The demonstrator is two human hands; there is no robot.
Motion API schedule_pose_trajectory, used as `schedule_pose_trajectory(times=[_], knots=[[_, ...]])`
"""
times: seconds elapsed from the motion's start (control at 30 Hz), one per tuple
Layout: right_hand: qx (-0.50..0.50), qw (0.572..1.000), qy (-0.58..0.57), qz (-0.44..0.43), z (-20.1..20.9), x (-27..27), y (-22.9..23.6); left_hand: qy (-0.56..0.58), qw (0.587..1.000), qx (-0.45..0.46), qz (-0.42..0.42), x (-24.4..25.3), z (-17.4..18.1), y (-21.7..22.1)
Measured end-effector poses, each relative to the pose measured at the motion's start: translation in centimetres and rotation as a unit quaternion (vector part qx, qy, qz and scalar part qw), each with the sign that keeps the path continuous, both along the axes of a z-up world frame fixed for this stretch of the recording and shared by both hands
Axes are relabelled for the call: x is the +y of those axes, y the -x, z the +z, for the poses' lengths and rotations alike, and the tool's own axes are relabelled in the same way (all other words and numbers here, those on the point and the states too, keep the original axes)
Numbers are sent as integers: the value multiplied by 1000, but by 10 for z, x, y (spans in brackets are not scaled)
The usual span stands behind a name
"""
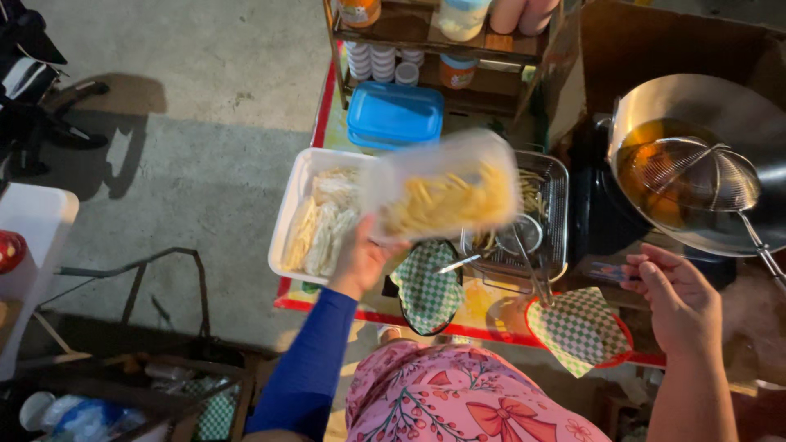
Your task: The person uses a spider strainer to remove fried french fries from a wok of hot oil and places them into a metal draining basket. They then transfer the fries into a plastic container and add seasoning from a small jar before closing the container.
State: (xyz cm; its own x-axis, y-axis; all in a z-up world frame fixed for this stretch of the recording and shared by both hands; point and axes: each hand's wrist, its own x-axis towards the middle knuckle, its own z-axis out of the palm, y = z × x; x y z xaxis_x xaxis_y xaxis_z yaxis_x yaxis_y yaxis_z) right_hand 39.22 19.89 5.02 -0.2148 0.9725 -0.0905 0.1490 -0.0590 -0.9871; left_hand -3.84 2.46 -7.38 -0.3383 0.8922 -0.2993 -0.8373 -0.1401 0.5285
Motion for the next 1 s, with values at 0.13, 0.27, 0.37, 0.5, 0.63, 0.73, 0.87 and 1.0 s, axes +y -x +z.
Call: schedule_pose_trajectory(times=[0.13,0.27,0.37,0.5,0.63,0.73,0.87,1.0], knots=[[28,999,-20,17,-1,10,-14,11,998,32,47,9,9,-14],[4,999,-22,34,-2,15,-33,-4,999,41,11,-6,9,-43],[13,999,-26,45,-2,26,-37,-15,997,42,68,-8,15,-28],[12,998,-15,63,-1,25,-38,19,993,52,100,-32,14,-31],[-1,996,-14,86,4,32,-33,86,989,79,87,-54,18,-38],[1,996,-5,91,-2,29,-22,107,977,123,137,-67,16,-35],[39,990,27,129,-10,28,-1,256,945,186,83,-62,-3,-40],[-11,991,44,128,-19,20,14,236,958,127,104,-88,-13,-10]])
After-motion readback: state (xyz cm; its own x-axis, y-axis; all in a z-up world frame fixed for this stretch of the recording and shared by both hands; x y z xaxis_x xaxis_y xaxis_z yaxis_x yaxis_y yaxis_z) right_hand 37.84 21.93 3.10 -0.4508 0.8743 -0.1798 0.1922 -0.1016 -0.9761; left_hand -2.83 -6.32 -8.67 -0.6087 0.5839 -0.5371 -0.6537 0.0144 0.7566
